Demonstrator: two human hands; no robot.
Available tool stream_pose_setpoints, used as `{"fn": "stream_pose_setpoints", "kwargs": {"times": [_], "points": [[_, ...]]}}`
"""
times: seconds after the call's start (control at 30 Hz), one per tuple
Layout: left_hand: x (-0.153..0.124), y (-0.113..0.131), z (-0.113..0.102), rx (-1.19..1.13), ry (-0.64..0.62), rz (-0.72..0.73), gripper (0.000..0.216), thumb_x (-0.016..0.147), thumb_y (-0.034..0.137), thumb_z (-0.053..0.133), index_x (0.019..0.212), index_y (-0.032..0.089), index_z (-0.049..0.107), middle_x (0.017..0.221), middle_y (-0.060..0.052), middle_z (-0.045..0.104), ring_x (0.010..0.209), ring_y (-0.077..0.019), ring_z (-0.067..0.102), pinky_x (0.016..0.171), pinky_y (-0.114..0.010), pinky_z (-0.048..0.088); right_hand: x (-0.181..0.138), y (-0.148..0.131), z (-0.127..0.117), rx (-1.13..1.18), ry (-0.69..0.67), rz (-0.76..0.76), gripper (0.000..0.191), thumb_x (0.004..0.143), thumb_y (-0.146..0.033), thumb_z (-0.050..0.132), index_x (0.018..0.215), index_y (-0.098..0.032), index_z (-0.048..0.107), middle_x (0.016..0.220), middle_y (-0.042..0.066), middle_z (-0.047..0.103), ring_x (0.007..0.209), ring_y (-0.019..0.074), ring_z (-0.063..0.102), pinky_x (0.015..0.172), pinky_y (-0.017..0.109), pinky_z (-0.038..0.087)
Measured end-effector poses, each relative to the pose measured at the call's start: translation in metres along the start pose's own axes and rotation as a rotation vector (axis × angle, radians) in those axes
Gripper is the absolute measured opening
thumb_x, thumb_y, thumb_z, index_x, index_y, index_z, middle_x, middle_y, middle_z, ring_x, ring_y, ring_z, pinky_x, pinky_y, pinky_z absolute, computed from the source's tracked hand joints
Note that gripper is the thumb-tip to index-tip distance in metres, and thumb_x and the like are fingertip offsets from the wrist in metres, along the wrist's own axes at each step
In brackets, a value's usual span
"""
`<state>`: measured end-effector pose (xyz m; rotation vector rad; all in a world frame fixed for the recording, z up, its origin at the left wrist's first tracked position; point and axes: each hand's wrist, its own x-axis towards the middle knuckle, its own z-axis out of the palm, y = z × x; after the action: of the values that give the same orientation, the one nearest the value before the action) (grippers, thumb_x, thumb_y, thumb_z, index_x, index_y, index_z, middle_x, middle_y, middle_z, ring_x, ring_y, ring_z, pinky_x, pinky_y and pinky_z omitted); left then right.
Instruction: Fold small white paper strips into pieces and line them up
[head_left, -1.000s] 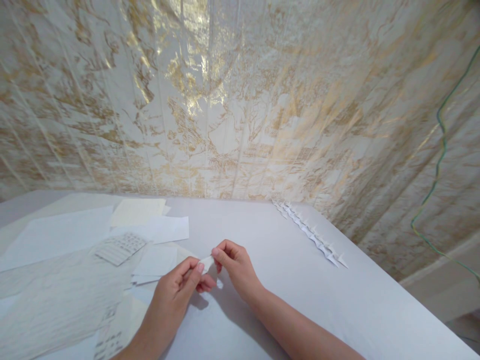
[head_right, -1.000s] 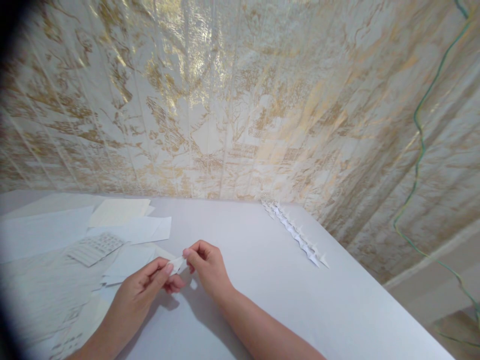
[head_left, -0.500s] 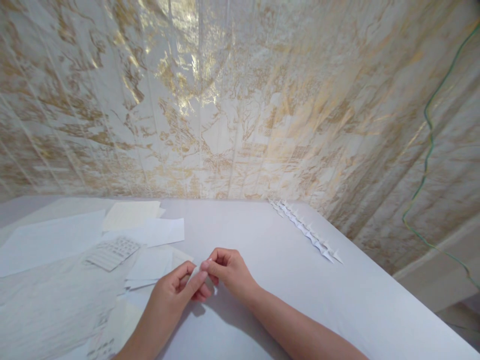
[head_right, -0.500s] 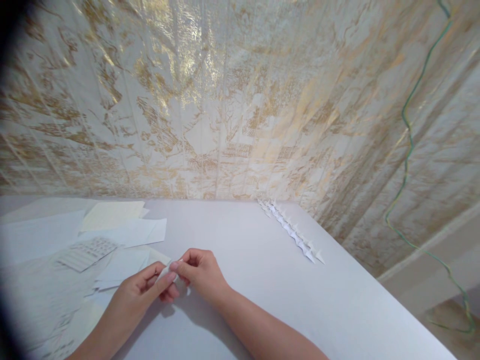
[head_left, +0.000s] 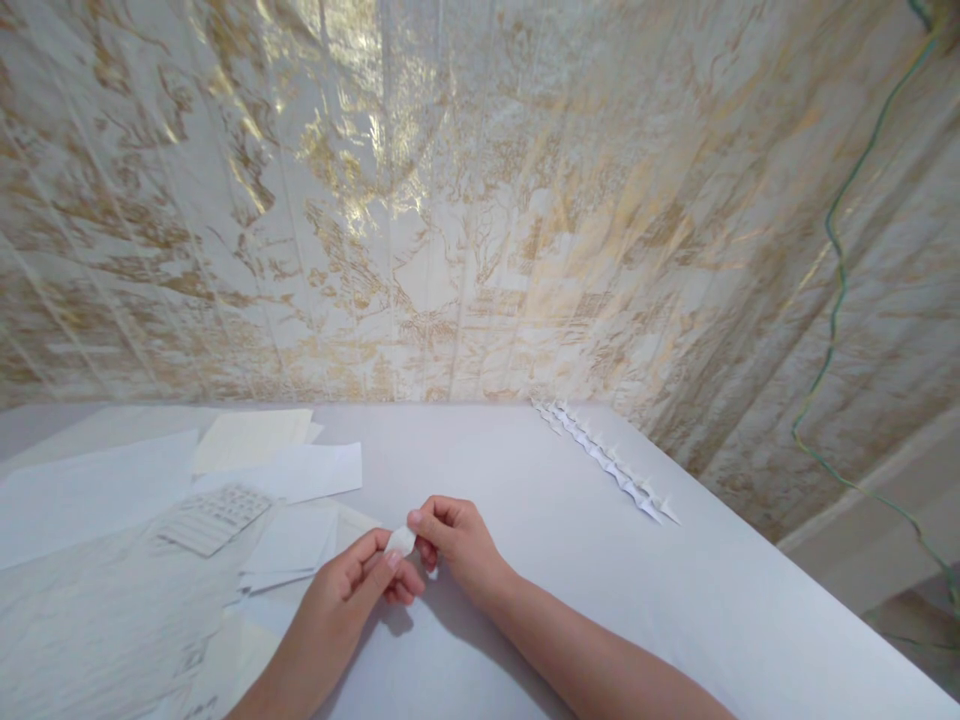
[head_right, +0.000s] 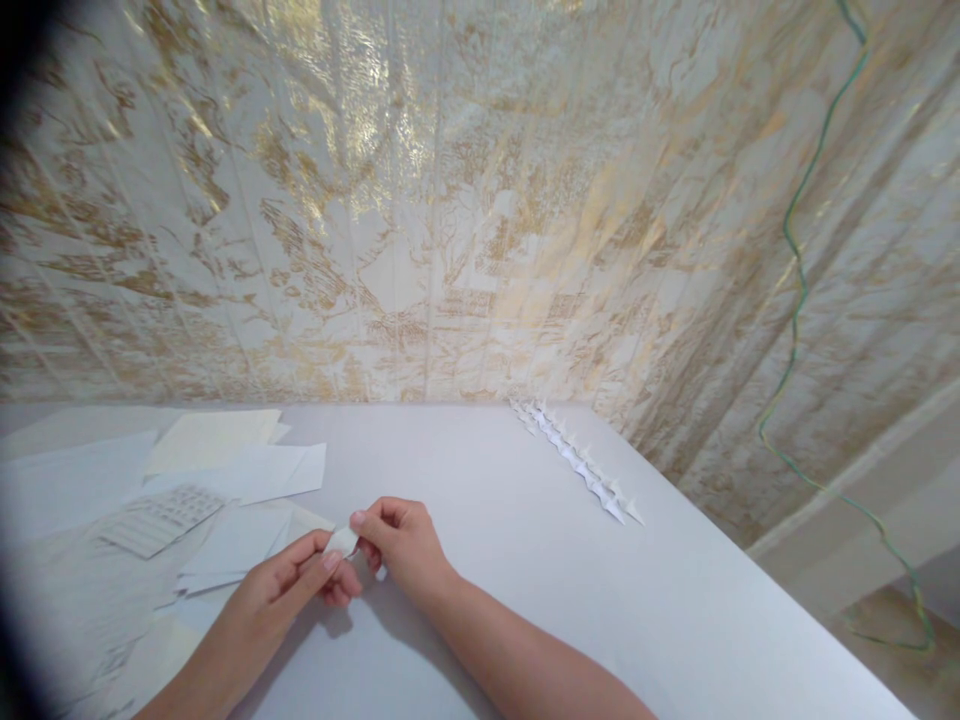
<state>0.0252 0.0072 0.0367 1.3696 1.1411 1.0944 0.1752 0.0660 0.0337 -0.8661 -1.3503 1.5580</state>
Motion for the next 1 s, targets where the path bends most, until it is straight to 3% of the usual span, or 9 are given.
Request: {"fn": "stream_pose_setpoints", "kwargs": {"times": [0.13,0.23,0.5,0.7,0.77,0.9,1.0], "points": [[0.002,-0.008,0.001,-0.033,-0.014,-0.056,0.041,0.081,0.062,0.065,0.084,0.021,0.066,0.068,-0.001,0.073,0.062,-0.0166,0.062,0.063,-0.027,0.050,-0.002,-0.001,0.000,-0.068,0.023,-0.036,0.052,0.069,-0.065,0.075,0.060,-0.019,0.051,0.047,-0.007,0.045,0.044,0.0076,0.034,0.047,0.024,0.027],[0.004,-0.010,-0.001,-0.036,-0.010,-0.099,0.046,0.077,0.065,0.067,0.075,0.019,0.065,0.061,-0.002,0.071,0.053,-0.0162,0.061,0.056,-0.027,0.048,-0.006,-0.001,0.003,-0.131,0.008,-0.064,0.050,0.071,-0.063,0.073,0.060,-0.019,0.052,0.050,-0.006,0.045,0.048,0.0081,0.034,0.050,0.025,0.026],[0.002,0.003,0.000,-0.035,-0.009,-0.073,0.043,0.080,0.062,0.065,0.068,0.020,0.066,0.062,-0.003,0.072,0.060,-0.0183,0.063,0.062,-0.029,0.049,-0.003,0.003,0.002,-0.133,0.050,-0.079,0.051,0.075,-0.065,0.069,0.061,-0.019,0.052,0.051,-0.004,0.050,0.048,0.0091,0.035,0.049,0.025,0.026],[0.002,-0.007,-0.002,-0.103,0.072,-0.085,0.042,0.084,0.060,0.060,0.098,0.020,0.061,0.074,-0.004,0.077,0.070,-0.0213,0.068,0.070,-0.033,0.052,0.000,0.005,-0.005,-0.126,0.013,-0.064,0.053,0.074,-0.066,0.070,0.061,-0.019,0.051,0.050,-0.006,0.044,0.047,0.0083,0.034,0.050,0.025,0.026],[0.002,-0.008,-0.004,-0.121,0.106,-0.094,0.042,0.084,0.059,0.060,0.100,0.020,0.058,0.073,-0.004,0.077,0.069,-0.0210,0.068,0.070,-0.033,0.052,-0.001,0.005,-0.005,-0.117,-0.020,-0.073,0.049,0.076,-0.064,0.070,0.067,-0.019,0.054,0.054,-0.005,0.047,0.049,0.0091,0.037,0.052,0.025,0.030],[0.004,-0.004,-0.008,-0.129,0.147,-0.090,0.039,0.083,0.057,0.062,0.095,0.019,0.059,0.065,0.000,0.071,0.065,-0.0191,0.064,0.066,-0.031,0.048,-0.005,-0.002,-0.007,-0.174,-0.085,-0.256,0.030,0.085,-0.049,0.068,0.090,-0.020,0.066,0.075,0.000,0.059,0.068,0.0140,0.053,0.066,0.028,0.042],[0.004,0.000,-0.008,-0.134,0.161,-0.093,0.038,0.082,0.054,0.063,0.096,0.019,0.059,0.061,0.002,0.068,0.062,-0.0183,0.060,0.065,-0.031,0.046,-0.006,-0.011,-0.011,-0.321,-0.176,-0.465,0.016,0.087,-0.037,0.068,0.090,-0.022,0.070,0.092,0.005,0.063,0.089,0.0182,0.058,0.079,0.031,0.045]]}}
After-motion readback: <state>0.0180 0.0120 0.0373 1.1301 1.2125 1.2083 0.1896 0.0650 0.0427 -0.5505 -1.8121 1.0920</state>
